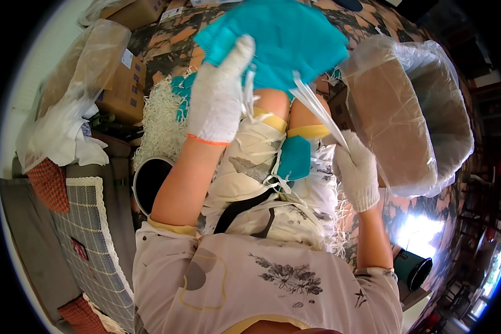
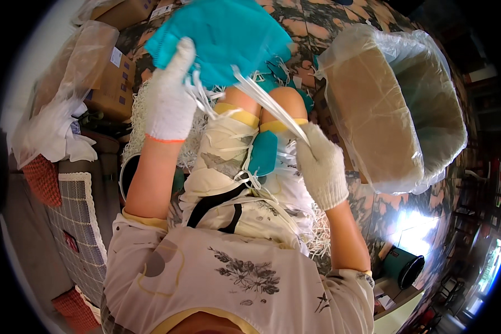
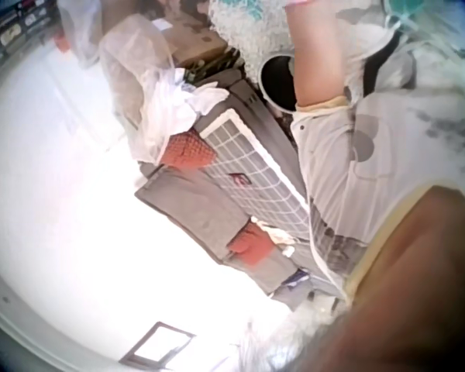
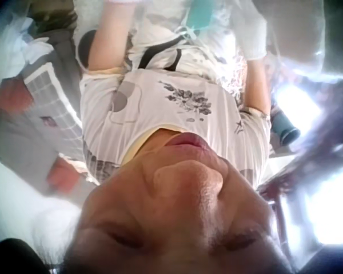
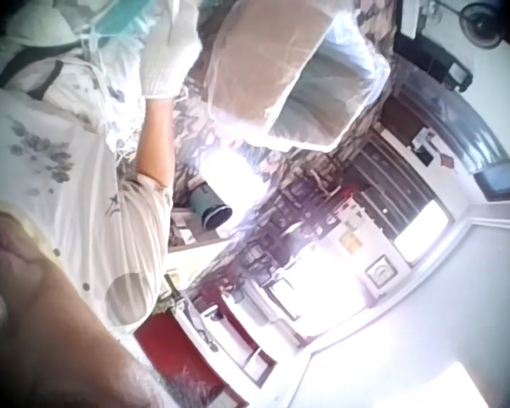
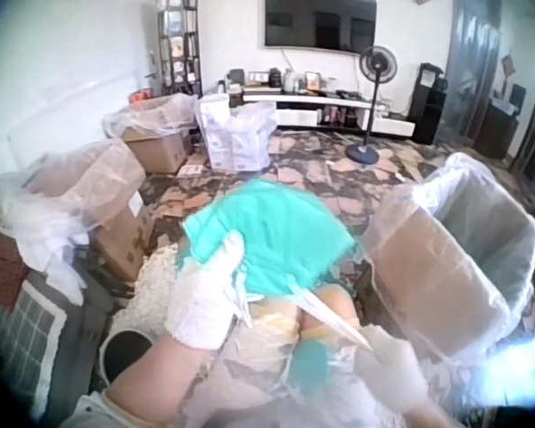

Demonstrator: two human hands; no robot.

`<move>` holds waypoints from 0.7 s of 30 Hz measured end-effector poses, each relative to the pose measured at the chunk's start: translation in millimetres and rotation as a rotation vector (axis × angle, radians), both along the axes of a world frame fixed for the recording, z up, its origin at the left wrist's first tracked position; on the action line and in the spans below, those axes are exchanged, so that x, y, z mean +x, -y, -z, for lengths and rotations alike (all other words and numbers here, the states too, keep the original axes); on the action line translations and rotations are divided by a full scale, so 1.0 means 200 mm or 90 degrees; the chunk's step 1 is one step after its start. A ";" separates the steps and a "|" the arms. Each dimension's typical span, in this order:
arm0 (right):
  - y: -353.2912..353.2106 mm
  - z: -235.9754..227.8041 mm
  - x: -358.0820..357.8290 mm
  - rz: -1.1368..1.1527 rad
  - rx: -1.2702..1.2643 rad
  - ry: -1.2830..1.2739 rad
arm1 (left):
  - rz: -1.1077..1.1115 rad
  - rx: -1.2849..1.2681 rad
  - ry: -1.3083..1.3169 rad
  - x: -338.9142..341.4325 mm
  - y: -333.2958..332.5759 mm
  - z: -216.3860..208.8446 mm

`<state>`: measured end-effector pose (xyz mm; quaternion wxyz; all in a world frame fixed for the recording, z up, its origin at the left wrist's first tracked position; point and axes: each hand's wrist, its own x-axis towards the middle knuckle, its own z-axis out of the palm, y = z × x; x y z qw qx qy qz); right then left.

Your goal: The person assembles face masks by hand. They pick up teal fabric masks and white elastic straps from a pile on their lap, joining them together and placing the items aside while sitting on a tiled floor.

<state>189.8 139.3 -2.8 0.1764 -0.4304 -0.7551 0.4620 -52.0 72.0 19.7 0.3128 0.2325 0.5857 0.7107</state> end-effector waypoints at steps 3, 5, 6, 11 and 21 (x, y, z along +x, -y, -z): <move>0.02 0.05 0.08 -0.009 -0.058 -0.004 | -0.013 0.025 0.084 -0.01 -0.01 -0.01; 0.00 0.07 0.13 -0.053 -0.182 0.015 | 0.028 -0.039 0.146 0.02 0.00 -0.03; -0.01 0.08 0.14 -0.050 -0.180 0.013 | 0.031 -0.038 0.144 0.03 -0.02 -0.03; -0.11 0.04 0.10 -0.047 0.018 -0.242 | 0.136 0.117 0.040 0.11 -0.04 -0.01; -0.02 -0.12 -0.22 0.048 -0.259 -0.468 | 0.225 0.143 -0.016 0.25 -0.03 -0.02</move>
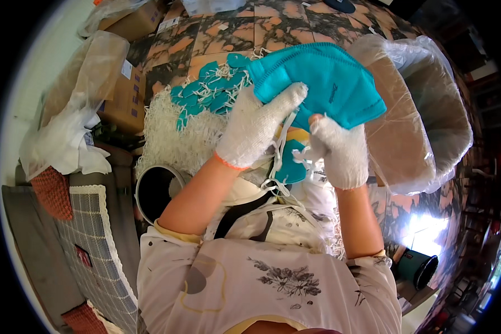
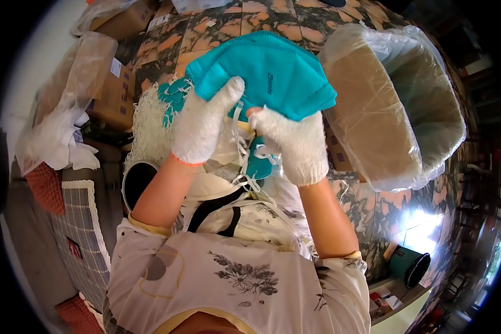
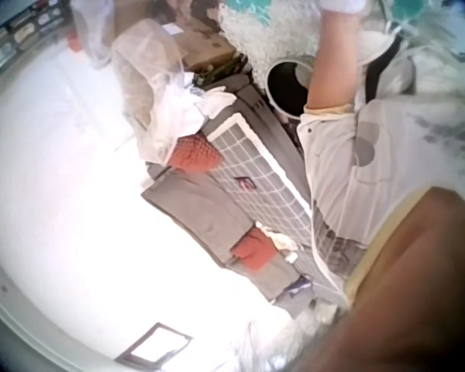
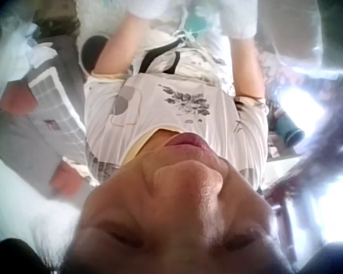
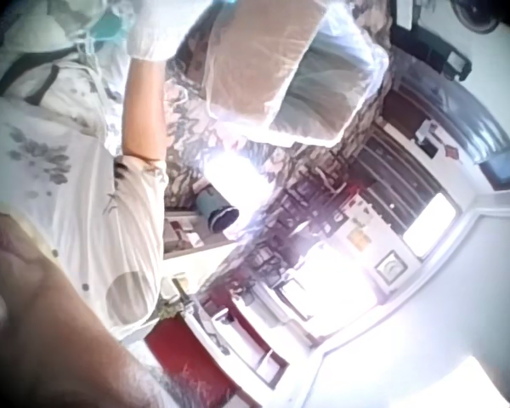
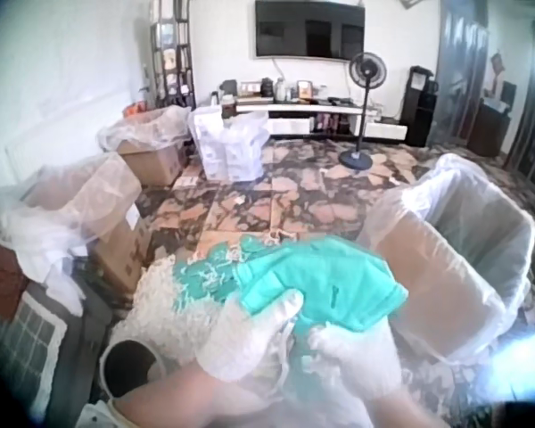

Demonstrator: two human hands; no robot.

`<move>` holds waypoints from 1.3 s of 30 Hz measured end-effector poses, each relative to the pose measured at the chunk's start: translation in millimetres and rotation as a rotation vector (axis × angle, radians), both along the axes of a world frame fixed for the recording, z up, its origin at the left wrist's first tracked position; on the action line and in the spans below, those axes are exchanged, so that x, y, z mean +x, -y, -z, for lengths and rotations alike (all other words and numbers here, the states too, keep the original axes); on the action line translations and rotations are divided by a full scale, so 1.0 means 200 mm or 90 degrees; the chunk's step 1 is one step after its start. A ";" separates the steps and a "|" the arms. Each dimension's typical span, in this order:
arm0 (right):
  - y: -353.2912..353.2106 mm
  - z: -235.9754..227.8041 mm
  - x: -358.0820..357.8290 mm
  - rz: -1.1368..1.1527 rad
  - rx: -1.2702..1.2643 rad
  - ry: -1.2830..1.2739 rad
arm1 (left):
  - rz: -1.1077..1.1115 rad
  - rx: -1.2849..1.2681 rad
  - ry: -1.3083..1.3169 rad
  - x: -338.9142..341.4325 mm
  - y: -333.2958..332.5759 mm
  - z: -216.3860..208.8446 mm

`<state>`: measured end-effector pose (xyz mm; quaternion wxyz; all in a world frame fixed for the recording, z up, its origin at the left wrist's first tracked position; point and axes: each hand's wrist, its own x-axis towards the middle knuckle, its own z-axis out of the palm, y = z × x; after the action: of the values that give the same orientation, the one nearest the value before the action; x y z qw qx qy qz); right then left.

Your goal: The person assembles face masks by hand. They pick up teal fabric masks and white elastic straps from a pile on their lap, joining them together and placing the items aside while sitting on a tiled floor.

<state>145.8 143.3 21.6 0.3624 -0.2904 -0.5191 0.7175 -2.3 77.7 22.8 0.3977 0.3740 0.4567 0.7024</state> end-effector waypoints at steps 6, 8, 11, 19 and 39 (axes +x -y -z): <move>-0.01 -0.15 -0.03 -0.010 0.118 0.093 | 0.253 -0.001 0.183 -0.12 0.03 0.17; -0.06 -0.22 0.01 0.046 0.102 0.148 | 0.334 -0.005 0.101 -0.20 0.00 0.22; -0.11 -0.26 0.03 0.129 0.077 0.103 | 0.404 -0.081 -0.075 -0.20 0.03 0.21; -0.29 -0.18 0.14 0.125 0.246 0.064 | 0.528 -0.117 0.021 -0.17 0.07 0.27; -0.38 -0.06 0.18 0.093 0.010 -0.232 | 0.387 -0.266 0.118 -0.03 0.10 0.26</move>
<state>181.4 219.3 33.6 0.5038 -0.1898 -0.4282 0.7258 -9.0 58.3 -28.6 0.6951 0.3383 0.4202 0.4752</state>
